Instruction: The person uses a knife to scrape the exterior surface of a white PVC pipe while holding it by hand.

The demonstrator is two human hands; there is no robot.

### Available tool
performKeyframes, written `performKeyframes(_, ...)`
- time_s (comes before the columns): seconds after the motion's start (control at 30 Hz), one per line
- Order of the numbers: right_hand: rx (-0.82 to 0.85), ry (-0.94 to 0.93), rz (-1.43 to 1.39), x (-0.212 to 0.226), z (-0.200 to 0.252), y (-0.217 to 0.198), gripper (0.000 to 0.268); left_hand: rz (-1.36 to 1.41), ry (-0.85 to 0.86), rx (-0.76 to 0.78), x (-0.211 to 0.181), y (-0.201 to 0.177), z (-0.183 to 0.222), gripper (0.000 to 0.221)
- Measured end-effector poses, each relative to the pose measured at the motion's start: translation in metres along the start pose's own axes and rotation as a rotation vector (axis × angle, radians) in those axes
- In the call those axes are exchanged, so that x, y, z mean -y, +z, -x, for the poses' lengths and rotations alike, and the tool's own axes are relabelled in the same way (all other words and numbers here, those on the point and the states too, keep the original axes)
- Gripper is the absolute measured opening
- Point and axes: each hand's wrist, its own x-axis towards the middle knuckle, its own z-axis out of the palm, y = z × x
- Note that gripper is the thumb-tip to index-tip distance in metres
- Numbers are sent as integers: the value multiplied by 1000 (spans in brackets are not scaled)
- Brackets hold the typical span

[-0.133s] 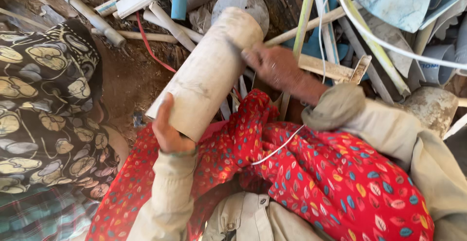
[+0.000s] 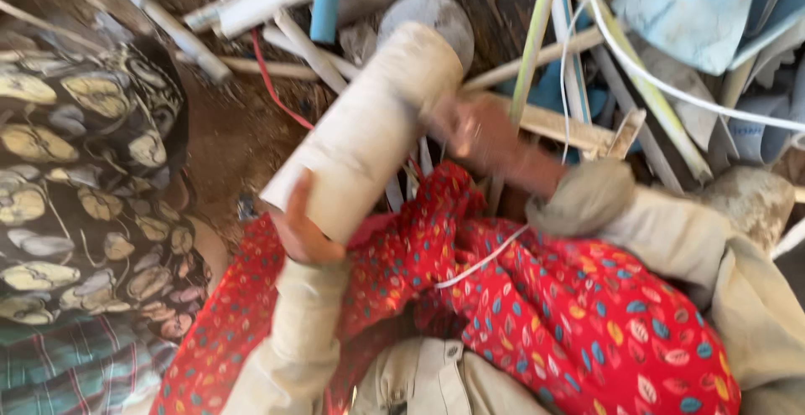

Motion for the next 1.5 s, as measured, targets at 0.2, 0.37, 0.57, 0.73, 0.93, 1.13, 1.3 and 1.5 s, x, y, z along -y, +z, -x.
performKeyframes(0.2,-41,-61,25,-5,-6,4,32,-139,63,10,11,-4,-1,47)
performKeyframes(0.37,26,307,251,-6,-36,-10,33,-199,-5,-110,-8,9,-19,32)
performKeyframes(0.57,-8,0,129,-35,-4,30,23,-340,111,-18,-25,-10,-37,33)
performKeyframes(0.73,-95,217,81,-26,11,9,41,137,-9,-83,-44,-2,-42,23)
performKeyframes(0.93,-43,289,54,-13,-9,-8,47,-131,198,-83,-36,1,-33,19)
performKeyframes(1.13,12,-38,47,24,15,8,47,-263,272,-105,-39,3,-35,23)
performKeyframes(1.3,-22,293,163,-39,-18,-12,47,-184,254,-57,-36,3,-22,21)
performKeyframes(1.5,19,156,180,-33,-7,6,45,-367,362,-42,-28,2,-18,30)
